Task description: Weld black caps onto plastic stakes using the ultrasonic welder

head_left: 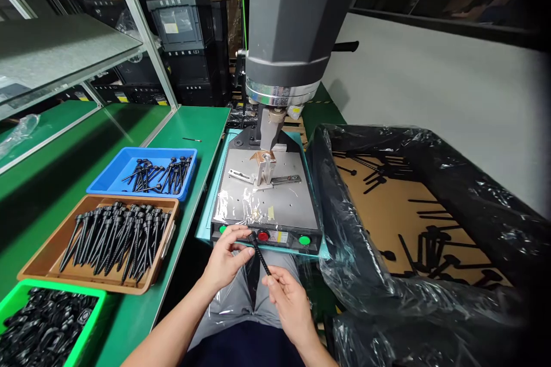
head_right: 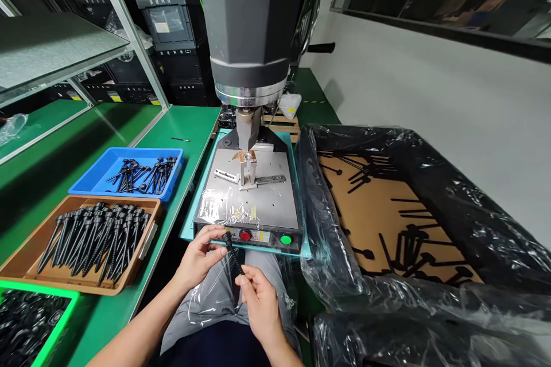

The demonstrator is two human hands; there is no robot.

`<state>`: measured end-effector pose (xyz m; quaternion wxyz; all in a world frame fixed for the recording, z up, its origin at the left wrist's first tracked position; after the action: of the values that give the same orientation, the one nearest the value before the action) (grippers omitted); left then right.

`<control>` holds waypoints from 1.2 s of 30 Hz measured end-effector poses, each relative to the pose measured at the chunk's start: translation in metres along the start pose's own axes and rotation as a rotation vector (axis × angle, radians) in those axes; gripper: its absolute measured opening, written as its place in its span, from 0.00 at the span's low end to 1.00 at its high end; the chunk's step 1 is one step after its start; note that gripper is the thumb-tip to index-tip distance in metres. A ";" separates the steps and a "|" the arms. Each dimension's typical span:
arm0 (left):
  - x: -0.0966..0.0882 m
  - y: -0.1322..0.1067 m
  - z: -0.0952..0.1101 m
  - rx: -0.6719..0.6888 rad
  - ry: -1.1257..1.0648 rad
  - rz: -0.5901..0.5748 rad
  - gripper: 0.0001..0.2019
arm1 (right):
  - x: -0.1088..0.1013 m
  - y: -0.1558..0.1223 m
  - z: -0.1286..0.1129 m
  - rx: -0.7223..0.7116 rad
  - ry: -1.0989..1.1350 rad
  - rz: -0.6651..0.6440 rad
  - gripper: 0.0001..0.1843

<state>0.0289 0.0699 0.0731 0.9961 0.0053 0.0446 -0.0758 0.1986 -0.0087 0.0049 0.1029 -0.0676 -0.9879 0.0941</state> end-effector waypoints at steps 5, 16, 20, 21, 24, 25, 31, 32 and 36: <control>0.006 0.015 0.015 0.018 0.024 0.001 0.16 | -0.011 0.008 -0.021 -0.247 -0.256 0.098 0.14; 0.019 0.078 0.046 0.048 -0.032 0.121 0.16 | -0.016 0.039 -0.092 -0.702 -0.451 0.221 0.11; 0.004 0.124 0.075 0.194 0.047 0.228 0.17 | -0.039 0.050 -0.087 -0.580 -0.365 0.269 0.20; 0.000 0.136 0.079 0.231 0.064 0.252 0.17 | -0.045 0.051 -0.080 -0.534 -0.343 0.267 0.20; -0.007 0.167 0.084 0.315 0.111 0.286 0.17 | -0.060 0.047 -0.050 -0.389 -0.306 0.262 0.20; -0.007 0.176 0.082 0.329 0.132 0.287 0.16 | -0.065 0.044 -0.038 -0.345 -0.303 0.268 0.20; 0.003 0.210 0.063 0.339 0.288 0.258 0.13 | -0.094 0.029 0.026 -0.159 -0.332 0.289 0.25; 0.005 0.213 0.063 0.353 0.333 0.260 0.12 | -0.099 0.028 0.034 -0.136 -0.340 0.282 0.26; 0.011 0.221 0.067 0.406 0.490 0.281 0.09 | -0.111 0.026 0.059 -0.112 -0.363 0.255 0.26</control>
<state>0.0793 0.2853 0.1396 0.9352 0.2273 0.2653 0.0580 0.2965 -0.0111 -0.0785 -0.0932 -0.1793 -0.9774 0.0622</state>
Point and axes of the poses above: each hand's wrist, its own y-axis towards the middle knuckle, its own x-axis out of the palm, z = x × y, the point moved 8 cm from there along y, towards the middle knuckle, and after that the axes turned 7 degrees about y, right-handed, at the moved point
